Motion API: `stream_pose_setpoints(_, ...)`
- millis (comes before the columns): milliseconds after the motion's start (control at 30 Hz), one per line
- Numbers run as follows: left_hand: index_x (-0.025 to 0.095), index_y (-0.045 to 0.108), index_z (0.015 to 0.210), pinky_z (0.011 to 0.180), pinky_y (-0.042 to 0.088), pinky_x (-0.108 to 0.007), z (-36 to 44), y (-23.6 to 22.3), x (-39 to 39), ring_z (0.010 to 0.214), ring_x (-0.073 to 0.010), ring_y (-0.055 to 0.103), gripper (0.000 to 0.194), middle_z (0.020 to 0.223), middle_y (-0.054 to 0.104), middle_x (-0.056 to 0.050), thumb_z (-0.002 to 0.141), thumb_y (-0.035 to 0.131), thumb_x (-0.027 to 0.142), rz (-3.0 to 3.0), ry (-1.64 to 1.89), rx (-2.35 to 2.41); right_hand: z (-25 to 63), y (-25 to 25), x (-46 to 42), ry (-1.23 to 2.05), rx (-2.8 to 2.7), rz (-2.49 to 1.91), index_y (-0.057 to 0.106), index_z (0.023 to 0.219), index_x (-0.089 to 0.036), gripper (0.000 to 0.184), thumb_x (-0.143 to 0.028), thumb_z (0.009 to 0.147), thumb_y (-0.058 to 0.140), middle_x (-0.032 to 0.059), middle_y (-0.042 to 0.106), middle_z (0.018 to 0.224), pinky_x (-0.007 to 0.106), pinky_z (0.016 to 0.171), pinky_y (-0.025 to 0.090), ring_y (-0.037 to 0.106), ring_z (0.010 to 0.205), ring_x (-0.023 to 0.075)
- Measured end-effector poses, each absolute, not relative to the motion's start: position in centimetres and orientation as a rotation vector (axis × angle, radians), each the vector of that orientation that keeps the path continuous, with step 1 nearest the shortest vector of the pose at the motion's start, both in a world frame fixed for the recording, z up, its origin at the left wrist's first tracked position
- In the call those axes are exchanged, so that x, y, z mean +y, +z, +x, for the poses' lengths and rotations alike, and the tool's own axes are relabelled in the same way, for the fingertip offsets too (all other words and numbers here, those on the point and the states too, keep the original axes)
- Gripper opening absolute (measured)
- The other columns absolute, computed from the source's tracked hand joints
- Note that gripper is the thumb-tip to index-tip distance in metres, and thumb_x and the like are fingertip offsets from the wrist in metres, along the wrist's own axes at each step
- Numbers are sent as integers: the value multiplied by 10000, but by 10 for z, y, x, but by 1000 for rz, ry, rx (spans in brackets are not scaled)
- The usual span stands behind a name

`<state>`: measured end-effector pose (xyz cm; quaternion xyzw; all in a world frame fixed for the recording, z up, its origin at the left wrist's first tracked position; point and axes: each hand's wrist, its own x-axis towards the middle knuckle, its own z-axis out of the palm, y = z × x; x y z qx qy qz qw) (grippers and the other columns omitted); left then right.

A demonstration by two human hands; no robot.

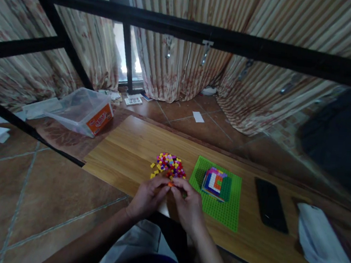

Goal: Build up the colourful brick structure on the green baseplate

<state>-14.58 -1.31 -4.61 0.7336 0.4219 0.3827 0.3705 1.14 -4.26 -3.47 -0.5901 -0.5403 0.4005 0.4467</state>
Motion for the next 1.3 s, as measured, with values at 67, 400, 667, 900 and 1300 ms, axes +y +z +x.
stream_pose_setpoints(67,200,692,982,810,518,-256,-140,-43,-16,858,-146,675,181,918,730,-29,928,528,255,1798,952,1056,11,-33,-47,966,-1350,-1465,679,1074,-255,237,-286,876,554,28,729,1024,354,907,493,667,971,191)
stream_pose_setpoints(400,188,723,867,701,531,-216,-119,-52,-28,748,-133,683,131,810,736,-19,866,606,247,1650,1075,1046,16,-33,-64,986,-1236,-1523,650,1184,-259,327,-293,871,562,13,724,914,328,818,520,678,867,182)
stream_pose_setpoints(667,192,718,900,687,545,-225,-125,-54,-21,721,-134,695,138,825,748,-21,867,595,245,1916,1086,1177,75,-37,-70,640,-1066,-1654,743,986,-235,264,-400,860,580,72,748,1045,396,903,515,686,982,232)
stream_pose_setpoints(900,183,708,920,746,562,-282,-170,-72,6,782,-182,700,247,891,745,-48,872,589,394,1950,1105,1411,152,-27,-57,308,-1028,-1829,728,925,-170,326,-452,821,604,115,758,930,374,787,533,700,863,256)
stream_pose_setpoints(1300,193,677,909,772,564,-294,-171,-81,12,817,-191,704,288,898,740,-61,878,552,450,1984,1075,1453,175,-59,-7,565,-877,-1670,758,824,-183,320,-464,674,728,85,765,907,408,839,513,685,889,247)
